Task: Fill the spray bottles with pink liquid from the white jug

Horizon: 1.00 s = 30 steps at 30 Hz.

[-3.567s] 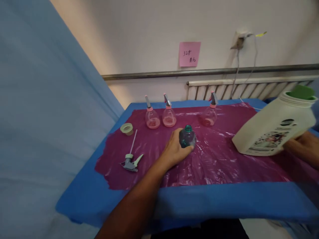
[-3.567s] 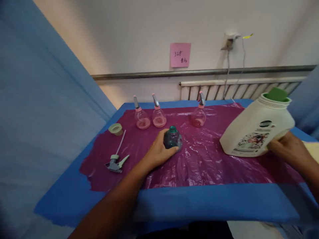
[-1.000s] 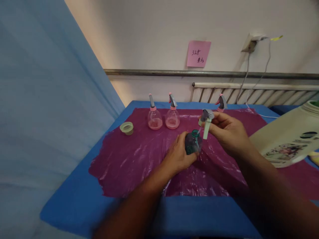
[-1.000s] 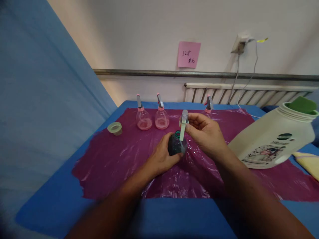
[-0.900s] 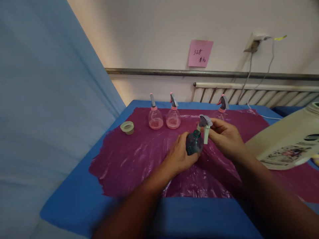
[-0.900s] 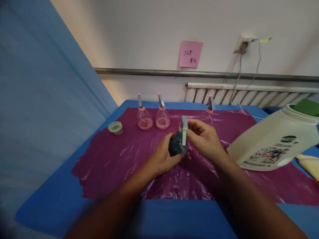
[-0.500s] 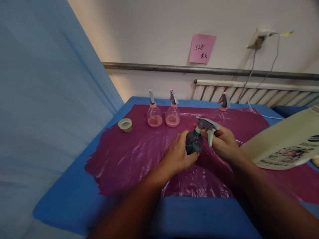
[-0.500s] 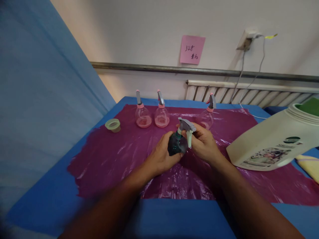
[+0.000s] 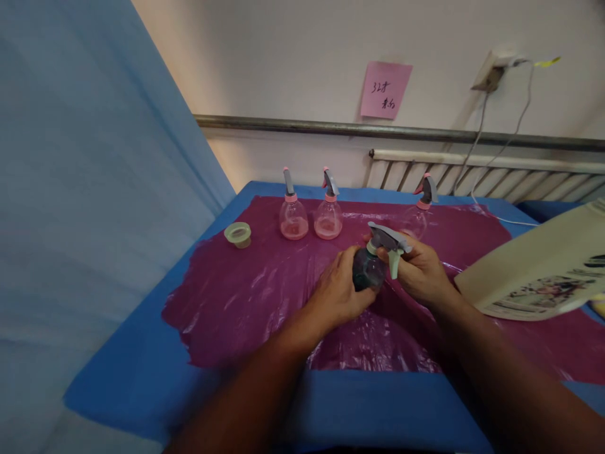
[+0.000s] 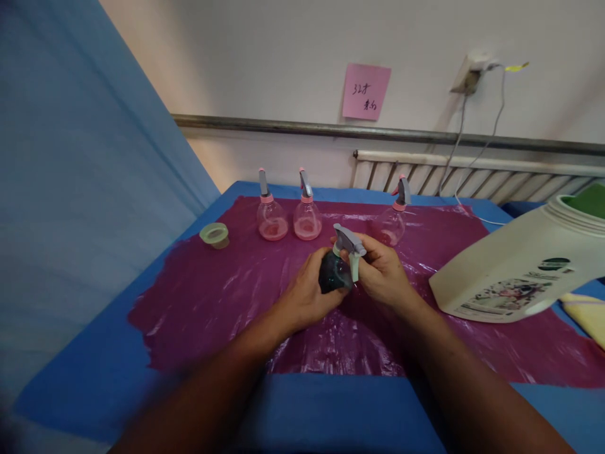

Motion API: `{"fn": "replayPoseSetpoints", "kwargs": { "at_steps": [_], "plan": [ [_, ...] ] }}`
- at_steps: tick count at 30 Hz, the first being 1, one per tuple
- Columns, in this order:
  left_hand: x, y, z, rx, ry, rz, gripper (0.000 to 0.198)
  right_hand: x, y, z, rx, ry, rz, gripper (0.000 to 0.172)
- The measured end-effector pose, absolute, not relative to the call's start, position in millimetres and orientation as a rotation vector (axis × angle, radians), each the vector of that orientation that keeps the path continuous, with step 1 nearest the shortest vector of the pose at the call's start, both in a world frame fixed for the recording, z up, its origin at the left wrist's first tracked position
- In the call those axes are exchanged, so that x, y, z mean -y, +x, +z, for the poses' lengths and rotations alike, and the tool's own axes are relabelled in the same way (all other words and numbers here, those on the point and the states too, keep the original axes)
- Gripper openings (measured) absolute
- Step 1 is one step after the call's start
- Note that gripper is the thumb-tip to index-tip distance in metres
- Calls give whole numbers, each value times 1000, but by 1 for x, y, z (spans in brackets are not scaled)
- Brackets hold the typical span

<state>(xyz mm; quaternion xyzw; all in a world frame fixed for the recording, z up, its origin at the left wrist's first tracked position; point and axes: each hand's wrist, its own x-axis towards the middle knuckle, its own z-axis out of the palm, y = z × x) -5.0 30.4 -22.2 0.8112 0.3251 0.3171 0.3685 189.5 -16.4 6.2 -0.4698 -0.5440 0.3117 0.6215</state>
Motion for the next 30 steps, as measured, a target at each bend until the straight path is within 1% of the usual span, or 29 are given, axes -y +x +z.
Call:
{"fn": "replayPoseSetpoints", "kwargs": {
  "at_steps": [2,4,6,10,12,13,17,20,24,27,30],
  "plan": [
    [-30,-4,-24,-829,2100,843,57,16,190,5,1255,-1083,676,28],
    [-30,-3,-26,-825,2122,894,61,16,190,3,1254,-1090,648,27],
    [-29,-1,-29,-827,2125,925,72,16,189,1,1245,-1094,643,28],
    [-28,-1,-35,-738,2162,972,102,15,189,-4,1211,-1084,670,32],
    [-28,-3,-34,-664,2222,999,110,15,189,-5,1208,-1079,673,33],
    [-28,-4,-33,-639,2245,1002,111,15,189,-6,1210,-1082,667,32],
    [-29,-5,-26,-642,2263,956,109,15,189,-7,1209,-1114,593,26],
    [-28,-5,-24,-677,2270,919,105,14,187,-8,1208,-1146,539,26],
    [-28,-6,-25,-679,2277,937,93,12,180,-11,1133,-1149,499,32],
    [-29,-7,-23,-684,2273,925,82,7,174,-12,1072,-1129,521,39],
    [-30,-7,-20,-689,2271,899,79,5,172,-11,1042,-1102,573,45]
  ]
}}
